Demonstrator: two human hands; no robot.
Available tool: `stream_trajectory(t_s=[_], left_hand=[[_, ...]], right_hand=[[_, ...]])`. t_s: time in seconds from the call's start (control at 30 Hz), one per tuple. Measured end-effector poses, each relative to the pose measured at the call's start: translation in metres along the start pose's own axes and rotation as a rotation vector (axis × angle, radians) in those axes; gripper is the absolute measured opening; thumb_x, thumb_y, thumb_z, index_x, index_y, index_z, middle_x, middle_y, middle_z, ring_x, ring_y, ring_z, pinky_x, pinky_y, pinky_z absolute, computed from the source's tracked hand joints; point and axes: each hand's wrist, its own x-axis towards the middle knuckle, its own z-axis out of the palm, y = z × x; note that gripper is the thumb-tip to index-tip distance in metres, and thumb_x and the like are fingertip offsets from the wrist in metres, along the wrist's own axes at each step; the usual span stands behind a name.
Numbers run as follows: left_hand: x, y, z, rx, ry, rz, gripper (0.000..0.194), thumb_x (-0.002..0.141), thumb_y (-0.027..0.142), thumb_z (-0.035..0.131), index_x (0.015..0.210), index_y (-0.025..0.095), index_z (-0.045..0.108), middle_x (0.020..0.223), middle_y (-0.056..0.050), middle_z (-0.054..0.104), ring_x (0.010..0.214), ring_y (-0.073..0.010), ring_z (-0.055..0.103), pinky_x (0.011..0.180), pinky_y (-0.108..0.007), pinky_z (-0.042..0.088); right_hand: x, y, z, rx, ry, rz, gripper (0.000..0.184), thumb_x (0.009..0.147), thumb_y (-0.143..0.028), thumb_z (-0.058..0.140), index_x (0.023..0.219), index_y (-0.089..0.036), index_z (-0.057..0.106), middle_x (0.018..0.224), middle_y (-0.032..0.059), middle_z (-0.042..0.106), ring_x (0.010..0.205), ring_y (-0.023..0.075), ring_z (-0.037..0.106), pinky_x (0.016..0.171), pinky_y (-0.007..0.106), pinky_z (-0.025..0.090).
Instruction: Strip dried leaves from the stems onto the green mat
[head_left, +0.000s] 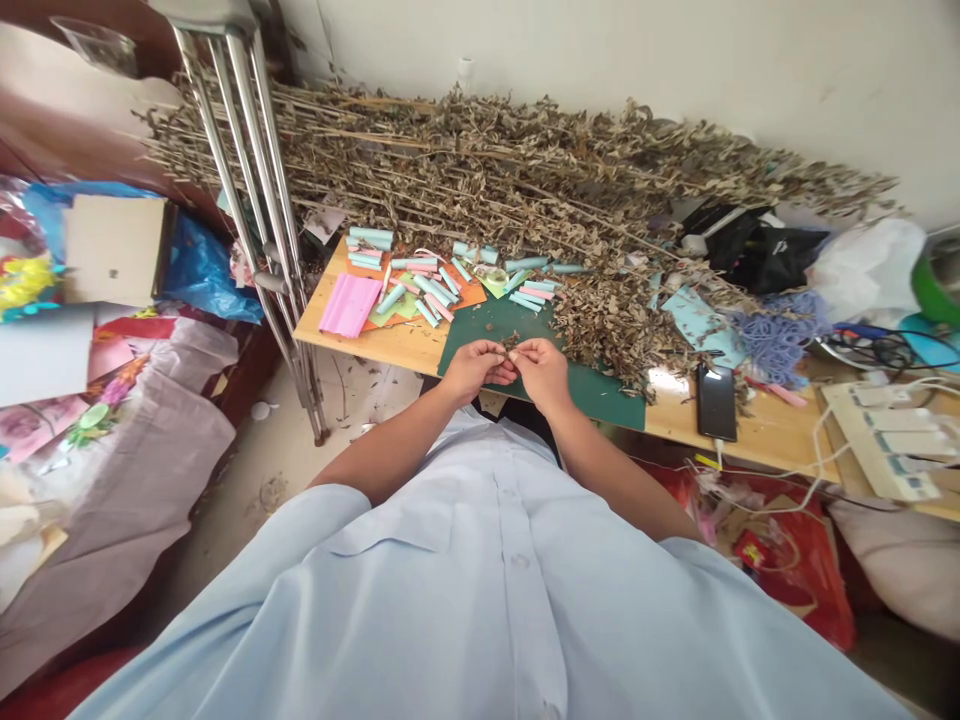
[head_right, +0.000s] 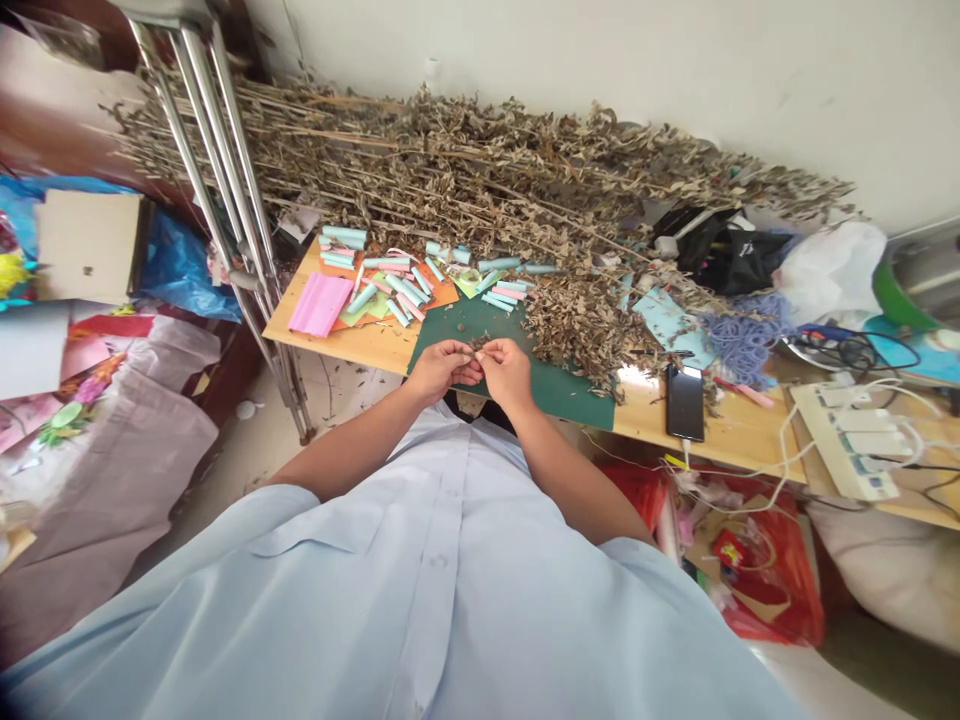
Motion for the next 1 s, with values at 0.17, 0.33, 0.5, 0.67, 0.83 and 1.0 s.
stream_trajectory(t_s=[0.17, 0.33, 0.5, 0.67, 0.83, 1.0], left_hand=[[0.0007, -0.0014, -0.0018, -0.015, -0.017, 0.013, 0.024, 0.077, 0.019, 0.071, 0.097, 0.012, 0.059, 0.080, -0.009, 0.073, 0.068, -0.0194, 0.074, 0.066, -0.030, 0.061], [0.0008, -0.0020, -0.0024, 0.009, -0.017, 0.002, 0.026, 0.078, 0.021, 0.072, 0.098, 0.013, 0.058, 0.080, -0.009, 0.074, 0.069, -0.0193, 0.075, 0.067, -0.031, 0.061], [0.0004, -0.0016, -0.0021, 0.007, -0.025, 0.016, 0.025, 0.079, 0.021, 0.071, 0.098, 0.013, 0.057, 0.079, -0.009, 0.073, 0.069, -0.0194, 0.075, 0.068, -0.031, 0.061], [-0.0005, -0.0005, -0.0007, 0.017, -0.024, 0.024, 0.025, 0.079, 0.022, 0.071, 0.096, 0.012, 0.056, 0.078, -0.008, 0.073, 0.069, -0.0191, 0.075, 0.067, -0.030, 0.061], [-0.0003, -0.0011, -0.0006, 0.017, -0.026, 0.025, 0.027, 0.079, 0.023, 0.073, 0.098, 0.012, 0.057, 0.080, -0.008, 0.072, 0.069, -0.0194, 0.075, 0.067, -0.029, 0.061], [0.0004, -0.0016, -0.0002, 0.024, -0.007, 0.015, 0.027, 0.079, 0.023, 0.073, 0.098, 0.013, 0.058, 0.079, -0.008, 0.072, 0.068, -0.0181, 0.074, 0.066, -0.029, 0.060]], right_hand=[[0.0009, 0.0030, 0.0001, 0.139, -0.028, 0.056, 0.026, 0.073, -0.039, 0.071, 0.090, -0.023, 0.061, 0.079, 0.0018, 0.072, 0.070, 0.0222, 0.072, 0.067, 0.038, 0.060], [0.0024, 0.0016, -0.0004, 0.166, -0.045, 0.084, 0.027, 0.075, -0.040, 0.069, 0.092, -0.024, 0.057, 0.079, 0.0014, 0.071, 0.068, 0.0224, 0.072, 0.067, 0.040, 0.063], [0.0028, -0.0038, -0.0013, 0.150, -0.044, 0.085, 0.026, 0.077, -0.041, 0.067, 0.093, -0.024, 0.055, 0.077, 0.0012, 0.070, 0.066, 0.0219, 0.071, 0.067, 0.042, 0.063], [0.0051, -0.0009, -0.0016, 0.177, -0.051, 0.095, 0.024, 0.077, -0.038, 0.066, 0.093, -0.024, 0.056, 0.078, 0.0016, 0.070, 0.064, 0.0212, 0.070, 0.068, 0.042, 0.063], [0.0084, 0.0014, -0.0028, 0.162, -0.015, 0.055, 0.026, 0.073, -0.038, 0.069, 0.090, -0.022, 0.059, 0.081, 0.0026, 0.070, 0.069, 0.0207, 0.070, 0.068, 0.039, 0.062], [0.0049, -0.0037, -0.0066, 0.052, -0.030, -0.010, 0.029, 0.075, -0.039, 0.067, 0.097, -0.021, 0.062, 0.093, 0.0059, 0.072, 0.070, 0.0196, 0.069, 0.062, 0.035, 0.059]])
